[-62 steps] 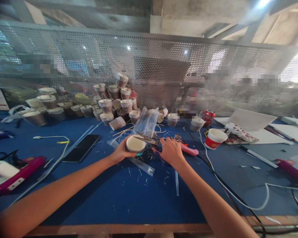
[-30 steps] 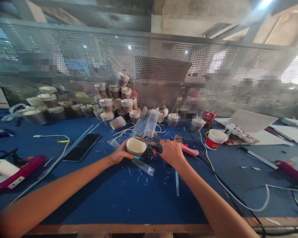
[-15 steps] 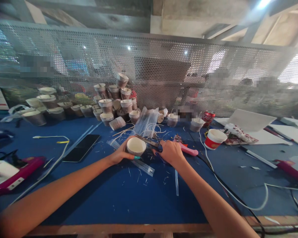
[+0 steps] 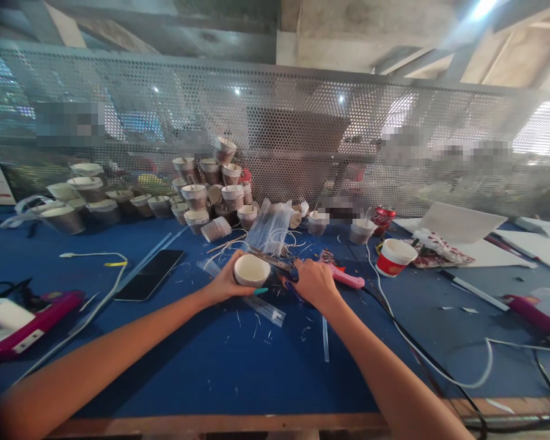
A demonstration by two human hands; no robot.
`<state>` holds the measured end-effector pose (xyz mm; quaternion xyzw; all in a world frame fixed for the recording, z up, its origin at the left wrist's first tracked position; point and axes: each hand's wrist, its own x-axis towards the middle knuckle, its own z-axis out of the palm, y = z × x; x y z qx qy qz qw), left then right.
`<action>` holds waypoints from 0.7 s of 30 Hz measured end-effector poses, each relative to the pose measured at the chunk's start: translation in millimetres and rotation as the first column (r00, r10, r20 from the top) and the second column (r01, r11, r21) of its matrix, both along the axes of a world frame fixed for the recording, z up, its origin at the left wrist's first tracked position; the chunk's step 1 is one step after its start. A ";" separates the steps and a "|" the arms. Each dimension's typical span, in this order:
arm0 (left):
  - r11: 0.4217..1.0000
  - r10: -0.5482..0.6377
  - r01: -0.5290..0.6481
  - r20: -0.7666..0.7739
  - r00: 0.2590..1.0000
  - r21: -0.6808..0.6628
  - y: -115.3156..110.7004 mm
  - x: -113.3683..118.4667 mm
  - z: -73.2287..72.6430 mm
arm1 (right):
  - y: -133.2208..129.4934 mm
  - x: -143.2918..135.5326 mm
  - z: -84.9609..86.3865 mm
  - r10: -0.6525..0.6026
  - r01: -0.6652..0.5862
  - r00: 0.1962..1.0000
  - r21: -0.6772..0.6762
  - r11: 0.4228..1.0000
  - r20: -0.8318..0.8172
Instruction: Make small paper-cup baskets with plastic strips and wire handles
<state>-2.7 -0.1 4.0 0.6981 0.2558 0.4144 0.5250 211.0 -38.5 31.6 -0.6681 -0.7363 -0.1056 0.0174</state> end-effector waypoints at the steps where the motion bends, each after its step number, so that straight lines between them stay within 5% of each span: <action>1: 1.000 0.018 -0.018 0.011 1.000 -0.011 -0.3 0.2 1.0 | -0.2 0.1 0.0 -0.007 0.007 1.000 -0.002 1.000 0.000; 15: 0.998 0.054 -0.054 -0.016 0.998 -0.032 0.2 -0.4 1.0 | 0.7 0.3 -2.4 -0.013 0.012 1.000 0.027 1.000 0.011; 21: 0.990 0.017 -0.012 0.037 0.999 -0.138 0.8 -0.1 2.1 | 1.5 3.1 0.3 -0.017 0.018 1.000 -0.019 1.000 0.012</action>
